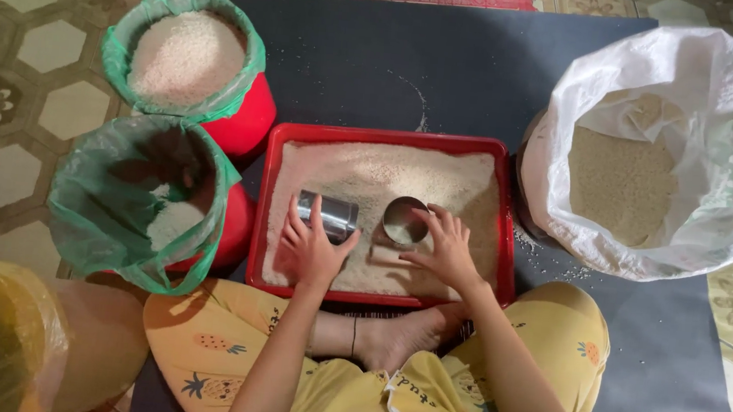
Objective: Scooping white powder from a tray into metal cups and transferring it to bags.
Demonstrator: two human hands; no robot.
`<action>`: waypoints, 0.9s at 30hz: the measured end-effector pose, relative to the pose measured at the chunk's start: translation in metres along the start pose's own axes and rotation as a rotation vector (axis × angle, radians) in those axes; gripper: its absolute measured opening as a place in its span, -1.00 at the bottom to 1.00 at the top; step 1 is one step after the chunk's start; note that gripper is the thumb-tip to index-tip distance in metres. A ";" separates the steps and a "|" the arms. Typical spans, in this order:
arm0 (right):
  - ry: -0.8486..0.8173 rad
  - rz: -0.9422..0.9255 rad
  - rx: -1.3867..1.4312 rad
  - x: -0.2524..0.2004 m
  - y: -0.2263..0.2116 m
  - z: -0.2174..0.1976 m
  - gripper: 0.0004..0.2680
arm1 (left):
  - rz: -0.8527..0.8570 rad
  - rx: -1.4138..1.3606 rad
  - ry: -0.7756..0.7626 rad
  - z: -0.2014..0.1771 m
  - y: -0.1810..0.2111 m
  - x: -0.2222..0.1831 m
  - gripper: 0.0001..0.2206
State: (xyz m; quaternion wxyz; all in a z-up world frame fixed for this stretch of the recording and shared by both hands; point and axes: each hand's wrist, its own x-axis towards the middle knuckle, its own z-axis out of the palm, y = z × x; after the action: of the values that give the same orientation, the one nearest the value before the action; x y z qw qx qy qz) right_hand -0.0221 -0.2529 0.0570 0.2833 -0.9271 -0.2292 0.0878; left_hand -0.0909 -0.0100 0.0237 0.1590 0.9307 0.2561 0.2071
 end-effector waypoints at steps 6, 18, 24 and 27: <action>0.025 0.046 0.039 0.008 0.000 0.037 -0.32 | 0.049 -0.145 0.080 0.011 -0.019 -0.015 -0.03; 0.244 0.144 0.306 0.022 0.010 0.067 -0.49 | 0.121 -0.214 0.211 0.026 -0.036 -0.027 -0.11; 0.270 0.185 0.297 0.014 -0.002 0.056 -0.67 | 0.150 -0.230 0.232 0.011 -0.031 -0.026 -0.11; 0.280 0.159 0.294 0.012 -0.002 0.050 -0.73 | 0.164 -0.214 0.239 0.009 -0.033 -0.027 -0.13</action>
State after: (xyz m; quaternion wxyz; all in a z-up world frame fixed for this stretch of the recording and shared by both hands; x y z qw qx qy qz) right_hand -0.0265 -0.2214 0.0162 0.4369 -0.8940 -0.0986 0.0127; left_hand -0.1210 0.0007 -0.0052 0.2079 0.8950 0.1728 0.3548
